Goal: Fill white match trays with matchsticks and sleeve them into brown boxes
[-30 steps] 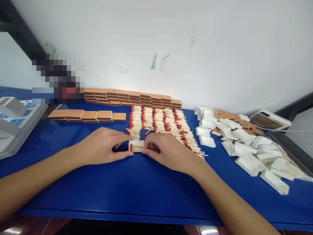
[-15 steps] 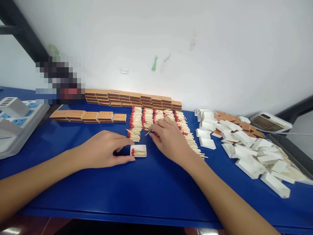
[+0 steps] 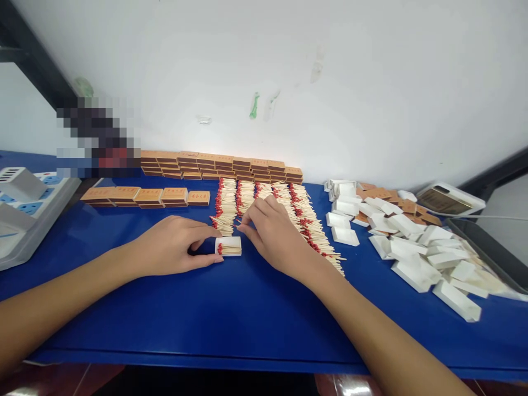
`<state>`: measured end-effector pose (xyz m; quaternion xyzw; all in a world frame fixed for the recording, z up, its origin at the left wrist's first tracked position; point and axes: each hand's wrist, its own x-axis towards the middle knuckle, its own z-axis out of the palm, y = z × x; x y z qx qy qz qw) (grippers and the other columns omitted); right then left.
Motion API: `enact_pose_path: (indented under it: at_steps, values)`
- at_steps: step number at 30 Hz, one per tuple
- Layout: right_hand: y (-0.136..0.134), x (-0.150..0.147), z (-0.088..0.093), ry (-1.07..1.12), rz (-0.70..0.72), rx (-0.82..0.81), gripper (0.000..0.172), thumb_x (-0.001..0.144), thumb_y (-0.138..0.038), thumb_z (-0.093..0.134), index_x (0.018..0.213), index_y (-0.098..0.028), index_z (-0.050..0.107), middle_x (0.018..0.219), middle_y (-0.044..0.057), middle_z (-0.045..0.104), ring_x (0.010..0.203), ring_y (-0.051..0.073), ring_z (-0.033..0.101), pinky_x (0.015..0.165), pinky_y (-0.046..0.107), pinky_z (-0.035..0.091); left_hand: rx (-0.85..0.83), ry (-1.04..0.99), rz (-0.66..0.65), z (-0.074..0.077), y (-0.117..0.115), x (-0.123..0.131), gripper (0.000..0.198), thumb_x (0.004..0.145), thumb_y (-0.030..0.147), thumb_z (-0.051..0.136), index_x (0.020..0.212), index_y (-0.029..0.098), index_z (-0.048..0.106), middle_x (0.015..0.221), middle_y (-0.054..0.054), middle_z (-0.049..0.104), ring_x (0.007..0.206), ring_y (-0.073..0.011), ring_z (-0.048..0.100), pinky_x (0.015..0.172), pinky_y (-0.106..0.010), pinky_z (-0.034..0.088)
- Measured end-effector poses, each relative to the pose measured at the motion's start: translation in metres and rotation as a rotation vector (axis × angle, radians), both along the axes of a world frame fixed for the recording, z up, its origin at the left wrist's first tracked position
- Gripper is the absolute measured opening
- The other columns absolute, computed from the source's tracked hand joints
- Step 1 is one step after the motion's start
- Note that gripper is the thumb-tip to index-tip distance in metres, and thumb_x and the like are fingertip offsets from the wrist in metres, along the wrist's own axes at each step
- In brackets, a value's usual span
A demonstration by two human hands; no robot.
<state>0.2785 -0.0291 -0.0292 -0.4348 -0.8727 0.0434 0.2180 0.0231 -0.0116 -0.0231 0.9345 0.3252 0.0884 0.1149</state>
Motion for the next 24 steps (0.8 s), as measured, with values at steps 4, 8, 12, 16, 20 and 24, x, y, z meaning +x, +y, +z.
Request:
enact_pose_path:
  at_steps: [4, 8, 12, 16, 20, 24]
  values:
    - [-0.011, -0.009, 0.002, 0.055, 0.064, -0.024, 0.010, 0.106, -0.022, 0.059, 0.096, -0.021, 0.061, 0.098, 0.008, 0.064, 0.099, 0.026, 0.052, 0.089, 0.042, 0.045, 0.007, 0.000, -0.010, 0.000, 0.000, 0.000, 0.031, 0.099, 0.048, 0.066, 0.101, 0.019, 0.074, 0.074, 0.001, 0.067, 0.066, -0.0153, 0.062, 0.060, -0.029, 0.033]
    - [-0.011, -0.007, -0.002, 0.086, 0.099, -0.033, 0.013, 0.106, -0.021, 0.058, 0.095, -0.020, 0.065, 0.093, 0.007, 0.065, 0.093, 0.024, 0.055, 0.084, 0.039, 0.046, 0.020, 0.005, -0.014, -0.002, -0.001, 0.000, 0.032, 0.099, 0.049, 0.066, 0.098, 0.018, 0.073, 0.074, 0.001, 0.067, 0.066, -0.0154, 0.062, 0.060, -0.029, 0.033]
    - [0.000, 0.002, -0.007, 0.067, -0.027, 0.061, 0.009, 0.104, -0.021, 0.062, 0.095, -0.019, 0.066, 0.091, 0.007, 0.066, 0.091, 0.025, 0.056, 0.084, 0.040, 0.046, 0.020, -0.005, -0.027, -0.002, -0.001, 0.000, 0.032, 0.099, 0.048, 0.067, 0.107, 0.018, 0.075, 0.074, 0.001, 0.067, 0.067, -0.0150, 0.063, 0.061, -0.028, 0.033]
    - [0.011, 0.003, -0.013, -0.075, -0.122, 0.084, 0.013, 0.101, -0.026, 0.068, 0.091, -0.018, 0.066, 0.092, 0.010, 0.066, 0.095, 0.029, 0.055, 0.086, 0.044, 0.046, 0.000, -0.006, -0.028, -0.001, 0.000, 0.000, 0.031, 0.099, 0.047, 0.067, 0.107, 0.019, 0.076, 0.072, 0.002, 0.066, 0.062, -0.0132, 0.059, 0.059, -0.027, 0.033]
    - [0.013, 0.002, -0.011, -0.155, -0.124, 0.048, 0.017, 0.104, -0.023, 0.061, 0.088, -0.018, 0.064, 0.093, 0.011, 0.067, 0.097, 0.030, 0.055, 0.088, 0.044, 0.046, 0.016, -0.035, -0.027, 0.000, 0.001, 0.000, 0.032, 0.098, 0.048, 0.067, 0.108, 0.020, 0.077, 0.068, 0.003, 0.063, 0.059, -0.0128, 0.057, 0.058, -0.027, 0.033]
    - [0.003, 0.004, 0.002, -0.049, -0.077, 0.056, 0.016, 0.106, -0.023, 0.058, 0.091, -0.019, 0.061, 0.096, 0.011, 0.065, 0.097, 0.028, 0.055, 0.087, 0.042, 0.045, 0.013, -0.042, -0.021, 0.000, 0.002, -0.001, 0.030, 0.098, 0.048, 0.068, 0.105, 0.020, 0.077, 0.067, 0.003, 0.062, 0.059, -0.0125, 0.056, 0.058, -0.027, 0.033]
